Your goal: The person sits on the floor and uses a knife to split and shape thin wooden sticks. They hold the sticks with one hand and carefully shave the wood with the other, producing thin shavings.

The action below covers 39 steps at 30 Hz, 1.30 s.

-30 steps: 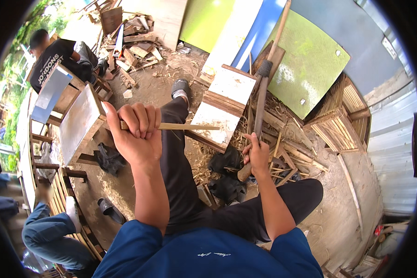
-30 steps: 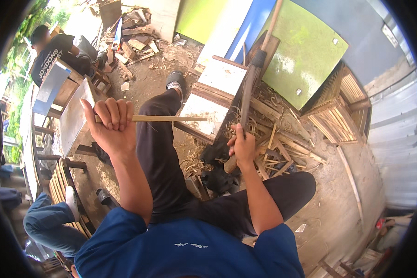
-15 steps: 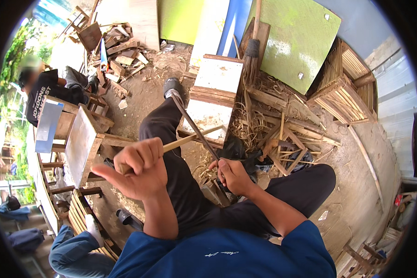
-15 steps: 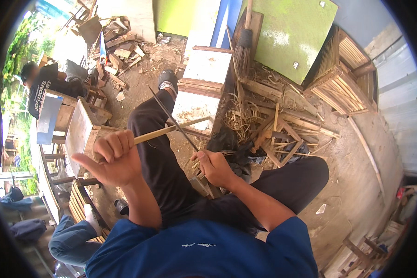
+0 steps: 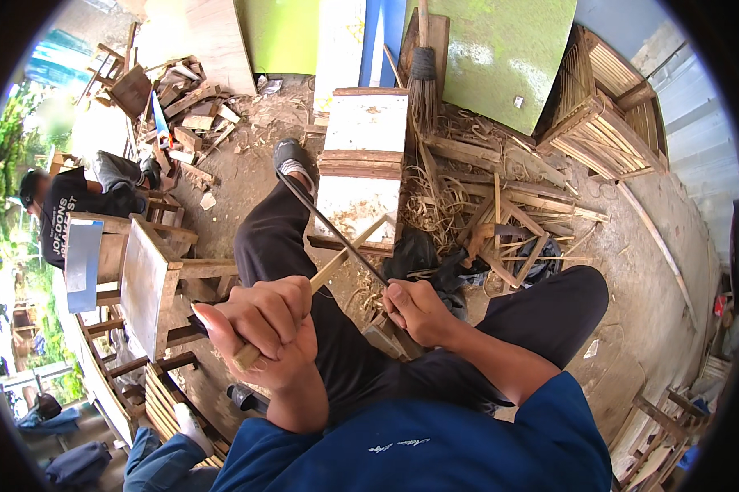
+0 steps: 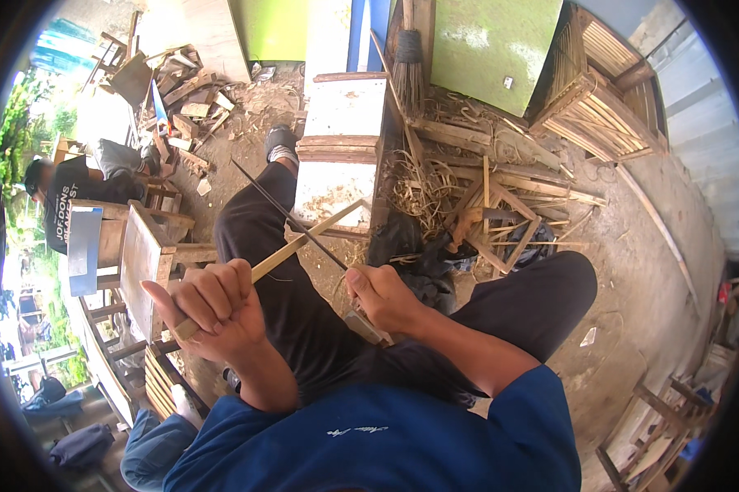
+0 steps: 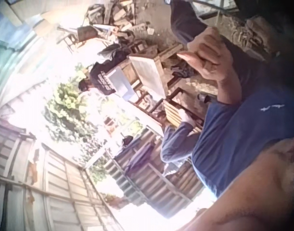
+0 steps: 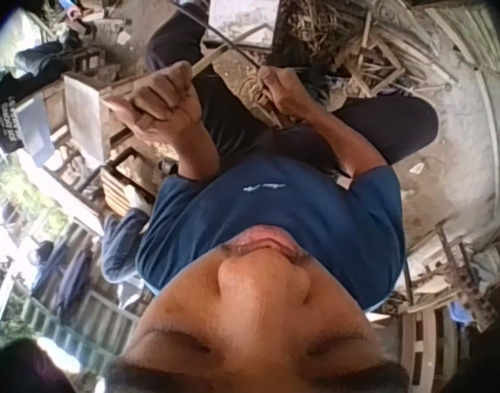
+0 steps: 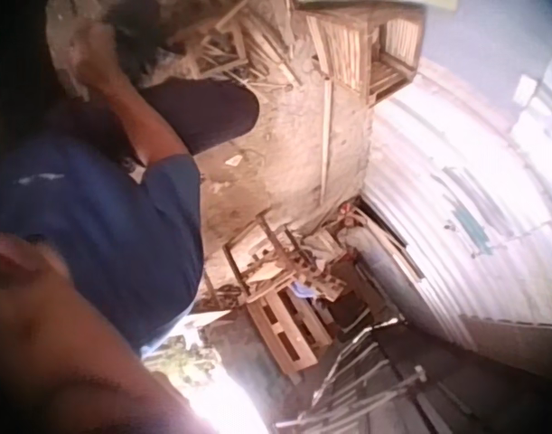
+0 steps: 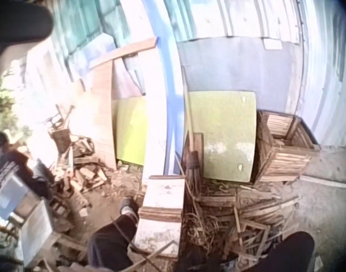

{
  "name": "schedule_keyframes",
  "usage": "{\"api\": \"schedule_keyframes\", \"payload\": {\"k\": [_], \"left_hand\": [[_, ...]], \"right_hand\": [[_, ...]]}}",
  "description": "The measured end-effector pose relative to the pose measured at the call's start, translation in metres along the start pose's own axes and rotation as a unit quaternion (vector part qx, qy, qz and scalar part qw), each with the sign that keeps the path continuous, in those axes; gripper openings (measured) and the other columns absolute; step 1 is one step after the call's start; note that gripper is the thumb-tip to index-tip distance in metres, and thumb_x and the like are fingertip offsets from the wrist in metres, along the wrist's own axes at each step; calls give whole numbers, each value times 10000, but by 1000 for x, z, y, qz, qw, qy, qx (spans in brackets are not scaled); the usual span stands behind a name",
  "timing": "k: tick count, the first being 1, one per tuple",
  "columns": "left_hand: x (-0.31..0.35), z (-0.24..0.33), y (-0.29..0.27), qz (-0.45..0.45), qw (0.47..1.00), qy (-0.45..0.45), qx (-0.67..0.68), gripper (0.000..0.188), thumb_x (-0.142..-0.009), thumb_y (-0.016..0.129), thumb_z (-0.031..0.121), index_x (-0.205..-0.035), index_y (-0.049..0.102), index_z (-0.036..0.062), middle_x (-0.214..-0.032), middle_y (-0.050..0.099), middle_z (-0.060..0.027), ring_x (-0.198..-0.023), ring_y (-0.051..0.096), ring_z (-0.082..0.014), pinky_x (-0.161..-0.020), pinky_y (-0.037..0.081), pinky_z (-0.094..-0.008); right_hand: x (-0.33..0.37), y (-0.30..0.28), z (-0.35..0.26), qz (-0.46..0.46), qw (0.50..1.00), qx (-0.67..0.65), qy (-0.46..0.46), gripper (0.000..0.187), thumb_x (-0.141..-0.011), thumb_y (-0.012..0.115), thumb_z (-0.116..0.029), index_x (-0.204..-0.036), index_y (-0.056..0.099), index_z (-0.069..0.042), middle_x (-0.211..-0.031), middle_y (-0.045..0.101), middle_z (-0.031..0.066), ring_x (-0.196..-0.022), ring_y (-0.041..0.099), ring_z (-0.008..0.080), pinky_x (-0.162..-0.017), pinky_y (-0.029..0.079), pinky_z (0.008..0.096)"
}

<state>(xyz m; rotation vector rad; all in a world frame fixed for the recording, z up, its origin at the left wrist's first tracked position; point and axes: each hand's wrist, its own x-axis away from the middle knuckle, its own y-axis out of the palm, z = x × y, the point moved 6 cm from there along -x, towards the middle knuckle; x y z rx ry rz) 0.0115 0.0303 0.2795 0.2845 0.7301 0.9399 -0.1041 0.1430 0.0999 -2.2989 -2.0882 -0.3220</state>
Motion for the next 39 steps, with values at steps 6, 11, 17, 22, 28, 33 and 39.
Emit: {"api": "schedule_keyframes", "payload": {"k": [6, 11, 17, 22, 28, 33, 39], "left_hand": [[1, 0, 1, 41, 998, 27, -26, 764, -1150, 185, 404, -445, 326, 144, -397, 317, 2, -364, 177, -131, -431, 182, -299], [-5, 3, -1, 60, 998, 30, -3, 753, -1150, 189, 389, -447, 315, 150, -388, 305, 1, -349, 179, -130, -413, 182, -300], [-5, -2, 10, -12, 999, 13, -33, 745, -1150, 129, 400, -480, 333, 147, -439, 315, 7, -428, 168, -123, -464, 206, -290], [-6, -5, 12, -21, 999, 27, -22, 766, -1118, 134, 549, -501, 338, 144, -456, 321, 2, -437, 186, -119, -479, 194, -297], [0, -6, 13, -25, 995, 75, -61, 813, -1042, 149, 735, -540, 354, 128, -491, 311, 4, -449, 200, -117, -510, 178, -312], [4, -8, 21, -29, 994, 73, -70, 805, -1054, 168, 715, -543, 362, 124, -494, 294, 7, -450, 205, -119, -517, 177, -312], [-1, -10, 21, 7, 995, 82, -58, 798, -1078, 188, 667, -521, 359, 121, -482, 279, 5, -442, 195, -118, -507, 168, -313]], "right_hand": [[5, -6, -21, 30, 998, 42, -42, 497, -1117, 382, -355, -820, 551, 6, -589, 501, 152, -544, 511, 289, -601, 434, 440], [-4, -3, -4, 79, 991, 90, 61, 461, -1099, 429, -352, -850, 557, 15, -608, 541, 207, -568, 541, 405, -607, 436, 472], [0, 6, -20, 22, 992, 124, -13, 423, -1093, 428, -310, -857, 568, 12, -638, 578, 250, -654, 608, 479, -633, 455, 528], [-5, 3, -21, 41, 991, 126, -13, 383, -1084, 450, -289, -865, 569, 1, -637, 581, 243, -626, 592, 484, -613, 460, 525], [-5, 7, -24, 34, 988, 147, -11, 372, -1082, 462, -293, -898, 586, 6, -652, 599, 254, -650, 620, 486, -618, 483, 532], [-9, 4, -33, 68, 986, 142, -52, 346, -1080, 458, -246, -853, 537, 3, -588, 516, 213, -555, 554, 446, -550, 427, 481], [-17, -1, -31, 78, 984, 149, -66, 377, -1092, 430, -260, -860, 558, 9, -562, 517, 204, -517, 555, 427, -525, 424, 467]]}}
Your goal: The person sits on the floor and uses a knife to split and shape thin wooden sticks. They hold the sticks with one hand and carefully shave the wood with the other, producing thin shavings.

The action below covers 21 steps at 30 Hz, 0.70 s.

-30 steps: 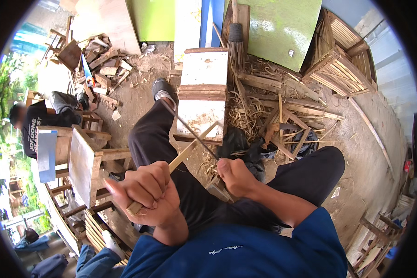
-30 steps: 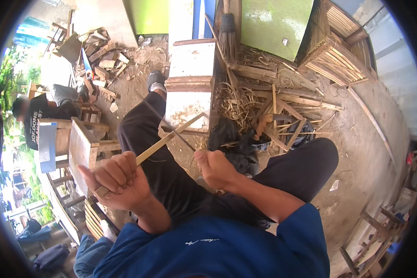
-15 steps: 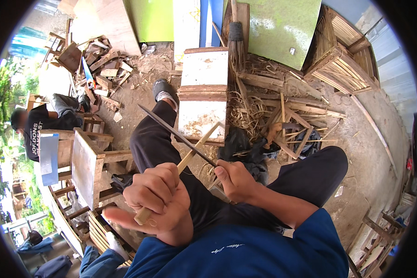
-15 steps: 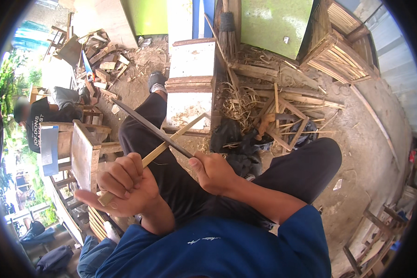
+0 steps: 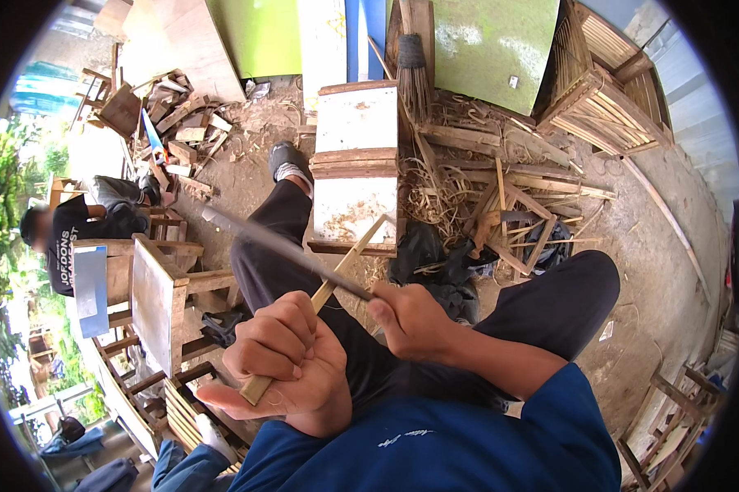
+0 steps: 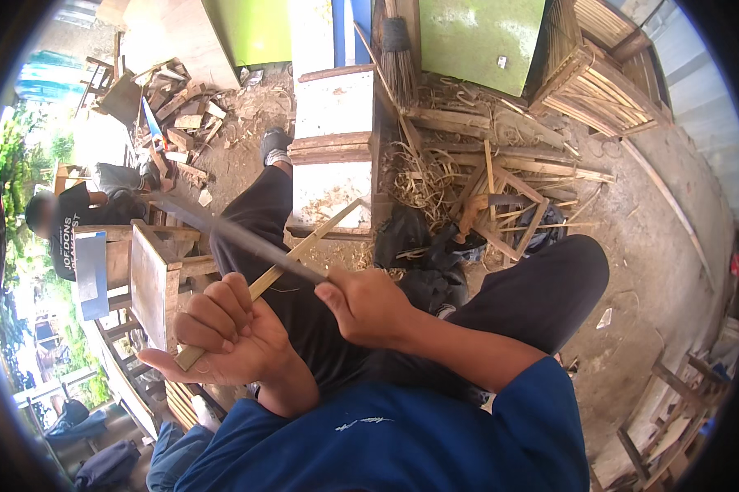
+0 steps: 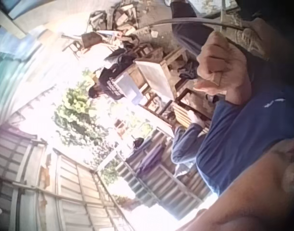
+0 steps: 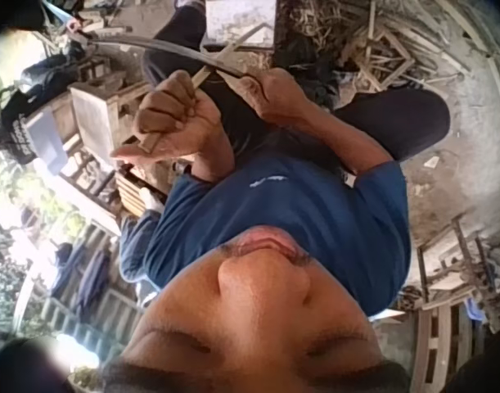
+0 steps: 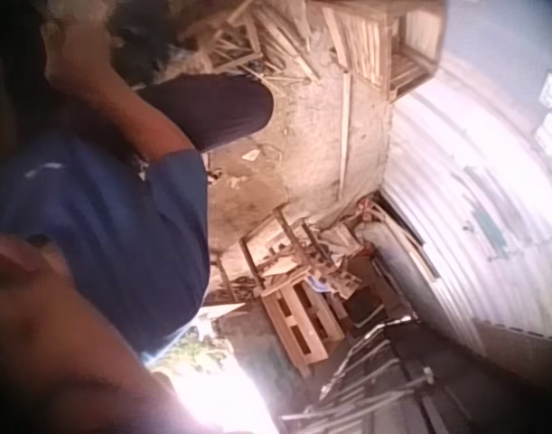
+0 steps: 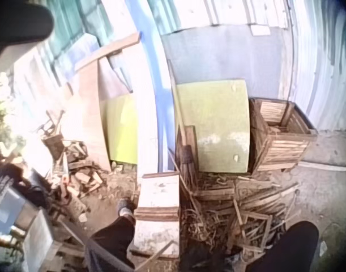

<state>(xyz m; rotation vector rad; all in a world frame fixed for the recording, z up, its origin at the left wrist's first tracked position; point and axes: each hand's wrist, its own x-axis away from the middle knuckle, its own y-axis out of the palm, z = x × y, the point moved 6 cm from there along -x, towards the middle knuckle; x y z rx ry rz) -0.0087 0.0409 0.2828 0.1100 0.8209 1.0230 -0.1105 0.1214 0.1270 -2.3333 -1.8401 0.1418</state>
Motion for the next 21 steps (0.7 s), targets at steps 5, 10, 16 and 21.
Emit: {"api": "schedule_keyframes", "payload": {"k": [5, 10, 16, 21], "left_hand": [[-4, 1, -2, 7, 1000, -10, -6, 792, -1080, 188, 660, -522, 353, 123, -478, 282, 7, -434, 196, -114, -506, 175, -308], [-3, -1, -4, 3, 1000, -6, -9, 788, -1085, 194, 647, -523, 361, 121, -476, 291, 3, -430, 198, -111, -506, 176, -308], [-9, 3, -10, 20, 999, -23, 13, 776, -1086, 214, 641, -530, 366, 121, -488, 260, 2, -449, 199, -116, -506, 167, -308], [-4, 0, -9, 19, 999, -17, -21, 758, -1090, 232, 625, -528, 353, 130, -487, 269, 0, -443, 195, -112, -503, 166, -303]], "right_hand": [[-2, -3, 21, -65, 984, 31, 162, 446, -1084, 441, -359, -917, 630, 10, -675, 620, 272, -707, 638, 504, -653, 496, 562], [12, 8, -8, -7, 998, 15, -67, 500, -1113, 399, -346, -765, 521, -9, -540, 492, 193, -547, 590, 410, -554, 453, 479], [-8, 1, 28, -57, 994, 36, 88, 429, -1087, 439, -314, -985, 661, 39, -667, 631, 277, -678, 654, 493, -655, 517, 548], [5, 9, 20, -27, 999, 15, -6, 468, -1094, 418, -330, -922, 648, 40, -670, 626, 284, -701, 649, 495, -671, 514, 552]]}}
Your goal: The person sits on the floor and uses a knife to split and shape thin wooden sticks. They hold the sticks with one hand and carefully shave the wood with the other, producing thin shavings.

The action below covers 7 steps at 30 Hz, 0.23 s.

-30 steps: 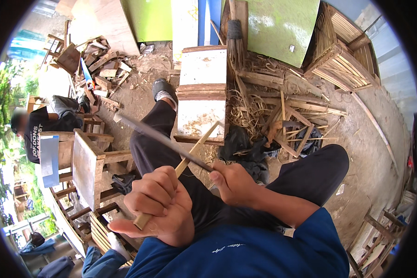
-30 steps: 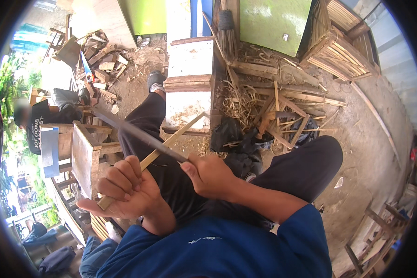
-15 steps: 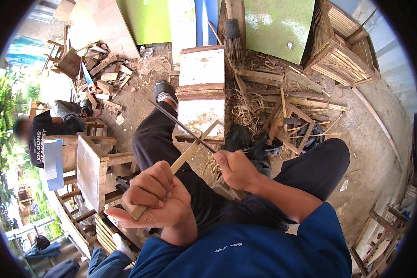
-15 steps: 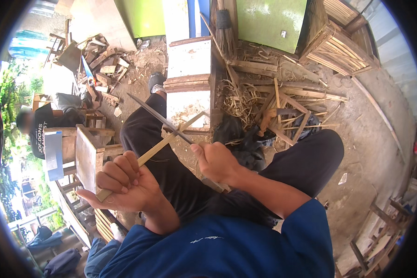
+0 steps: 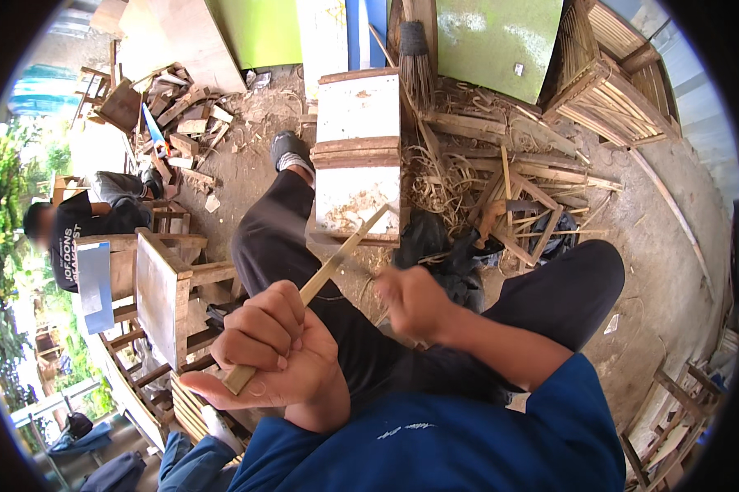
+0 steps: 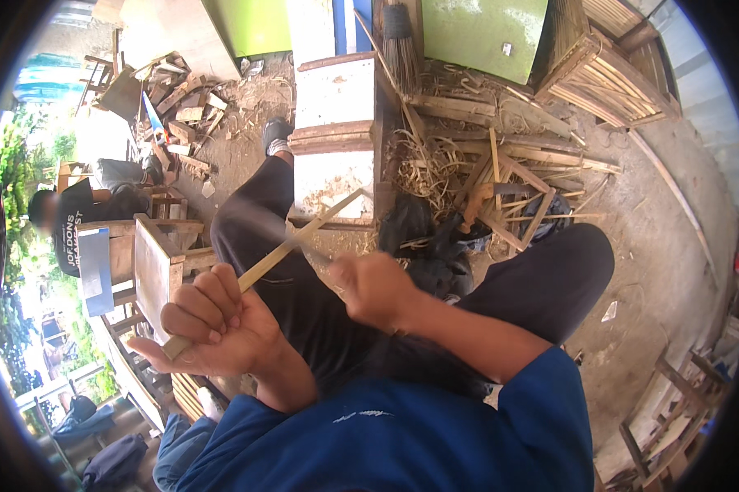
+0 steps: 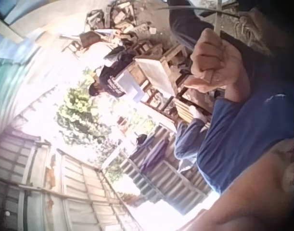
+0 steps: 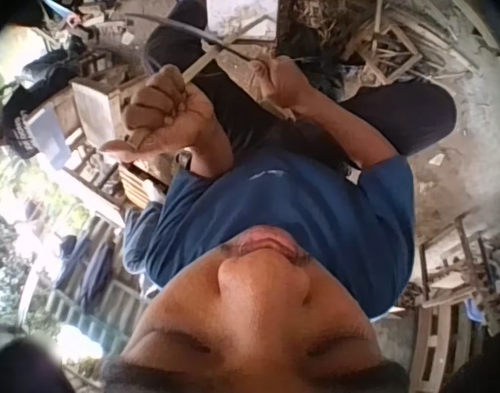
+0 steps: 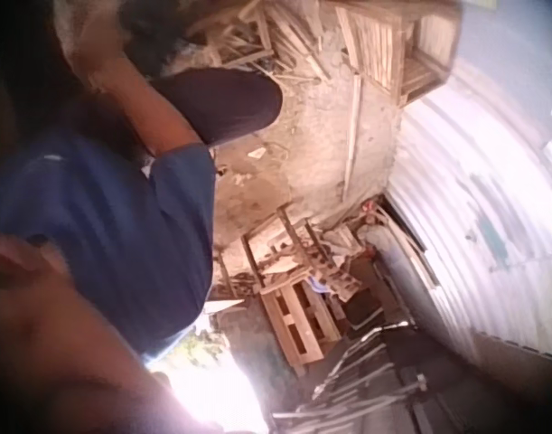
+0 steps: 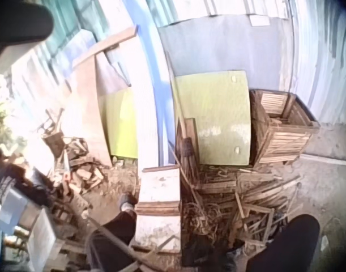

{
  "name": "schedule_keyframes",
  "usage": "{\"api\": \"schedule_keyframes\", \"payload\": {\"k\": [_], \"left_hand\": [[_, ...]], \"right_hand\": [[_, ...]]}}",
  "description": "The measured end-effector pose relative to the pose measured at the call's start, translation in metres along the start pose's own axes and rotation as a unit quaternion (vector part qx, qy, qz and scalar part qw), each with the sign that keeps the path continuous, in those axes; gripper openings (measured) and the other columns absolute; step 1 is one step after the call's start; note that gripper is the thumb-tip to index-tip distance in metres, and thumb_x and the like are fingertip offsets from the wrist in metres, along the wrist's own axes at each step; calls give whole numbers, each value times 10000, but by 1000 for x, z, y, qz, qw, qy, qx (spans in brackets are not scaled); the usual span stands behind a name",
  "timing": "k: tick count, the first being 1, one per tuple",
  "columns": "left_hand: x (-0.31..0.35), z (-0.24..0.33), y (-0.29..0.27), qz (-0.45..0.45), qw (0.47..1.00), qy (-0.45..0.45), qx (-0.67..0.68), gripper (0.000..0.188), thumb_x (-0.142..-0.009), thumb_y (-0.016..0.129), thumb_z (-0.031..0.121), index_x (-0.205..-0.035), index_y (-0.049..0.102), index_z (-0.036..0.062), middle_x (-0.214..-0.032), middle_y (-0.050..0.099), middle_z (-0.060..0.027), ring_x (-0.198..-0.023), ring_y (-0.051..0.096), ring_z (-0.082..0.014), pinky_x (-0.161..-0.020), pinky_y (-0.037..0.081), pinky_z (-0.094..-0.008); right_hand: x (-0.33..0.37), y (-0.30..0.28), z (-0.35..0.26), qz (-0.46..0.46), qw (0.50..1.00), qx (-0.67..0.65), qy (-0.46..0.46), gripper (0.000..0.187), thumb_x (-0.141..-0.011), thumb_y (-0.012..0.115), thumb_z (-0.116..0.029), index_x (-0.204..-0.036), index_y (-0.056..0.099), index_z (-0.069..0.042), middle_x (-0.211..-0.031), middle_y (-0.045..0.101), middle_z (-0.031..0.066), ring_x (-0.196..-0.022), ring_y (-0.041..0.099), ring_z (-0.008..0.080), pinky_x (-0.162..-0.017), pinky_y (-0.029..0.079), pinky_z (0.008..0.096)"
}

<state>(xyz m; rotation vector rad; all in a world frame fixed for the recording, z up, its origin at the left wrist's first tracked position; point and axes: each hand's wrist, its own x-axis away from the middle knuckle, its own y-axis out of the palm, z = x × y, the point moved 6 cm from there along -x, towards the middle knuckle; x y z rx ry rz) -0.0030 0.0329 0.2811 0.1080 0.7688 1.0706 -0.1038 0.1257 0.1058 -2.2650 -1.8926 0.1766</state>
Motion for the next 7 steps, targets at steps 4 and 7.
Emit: {"api": "schedule_keyframes", "payload": {"k": [4, 7], "left_hand": [[-10, 1, -1, 21, 1000, 1, 24, 744, -1093, 250, 615, -530, 346, 139, -485, 267, 3, -438, 188, -108, -496, 165, -290], [-8, -1, 1, 16, 1000, 7, -1, 752, -1082, 251, 646, -534, 363, 142, -479, 278, 7, -435, 200, -108, -485, 172, -282]], "right_hand": [[-18, -9, 25, -24, 988, 47, 144, 575, -1111, 353, -407, -835, 645, 4, -673, 625, 285, -691, 641, 499, -665, 510, 561], [-13, -3, -2, -11, 998, 2, 56, 515, -1060, 496, -463, -935, 653, 12, -692, 644, 286, -725, 660, 514, -698, 513, 580]]}}
